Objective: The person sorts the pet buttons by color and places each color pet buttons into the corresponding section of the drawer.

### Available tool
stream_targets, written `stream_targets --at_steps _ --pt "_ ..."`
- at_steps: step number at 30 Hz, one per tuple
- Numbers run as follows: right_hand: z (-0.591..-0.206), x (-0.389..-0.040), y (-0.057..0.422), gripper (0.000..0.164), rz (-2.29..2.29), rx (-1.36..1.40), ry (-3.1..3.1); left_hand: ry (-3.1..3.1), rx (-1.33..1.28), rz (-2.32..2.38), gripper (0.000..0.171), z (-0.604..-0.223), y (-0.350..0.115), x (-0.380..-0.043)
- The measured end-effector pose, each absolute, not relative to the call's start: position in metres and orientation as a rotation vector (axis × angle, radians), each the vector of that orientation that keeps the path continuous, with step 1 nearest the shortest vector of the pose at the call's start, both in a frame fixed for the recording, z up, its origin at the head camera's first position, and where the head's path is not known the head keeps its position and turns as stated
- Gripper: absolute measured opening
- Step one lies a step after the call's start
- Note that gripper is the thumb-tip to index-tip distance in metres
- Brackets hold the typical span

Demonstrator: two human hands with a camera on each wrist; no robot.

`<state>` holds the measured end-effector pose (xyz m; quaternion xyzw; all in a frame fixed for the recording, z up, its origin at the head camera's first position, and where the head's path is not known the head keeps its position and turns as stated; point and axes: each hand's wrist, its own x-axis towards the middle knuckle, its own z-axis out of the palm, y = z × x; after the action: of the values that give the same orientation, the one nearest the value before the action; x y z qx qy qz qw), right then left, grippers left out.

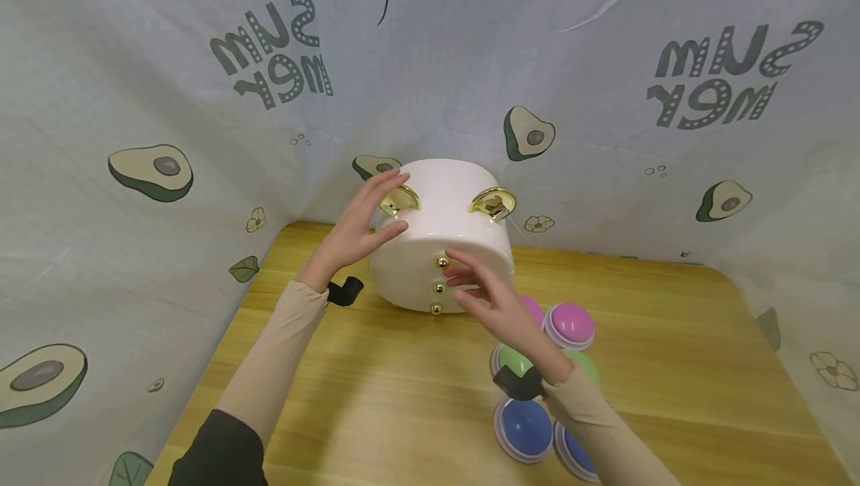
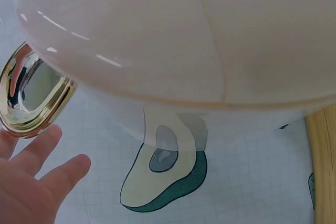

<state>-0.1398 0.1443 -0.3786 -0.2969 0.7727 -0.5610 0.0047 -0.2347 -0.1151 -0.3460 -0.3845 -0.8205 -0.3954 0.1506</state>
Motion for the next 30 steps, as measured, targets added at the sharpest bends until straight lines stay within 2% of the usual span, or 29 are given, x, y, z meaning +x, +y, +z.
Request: stream_targets --at_steps 6,20,30 --pt "-0.381 -0.141 0.14 0.055 -1.774 -0.918 2.378 -2.337 -1.133 -1.172 0.063 -0.347 -0.112 -0.241" --pt "-0.386 -0.156 0.134 0.052 -1.824 -0.91 2.202 -2.291 -1.173 -1.216 0.041 -0.342 -0.099 -0.255" --pt "-0.39 -0.159 0.13 0.049 -1.885 -0.864 2.076 -2.339 -1.115 -1.26 0.037 -0.345 -0.099 -0.257"
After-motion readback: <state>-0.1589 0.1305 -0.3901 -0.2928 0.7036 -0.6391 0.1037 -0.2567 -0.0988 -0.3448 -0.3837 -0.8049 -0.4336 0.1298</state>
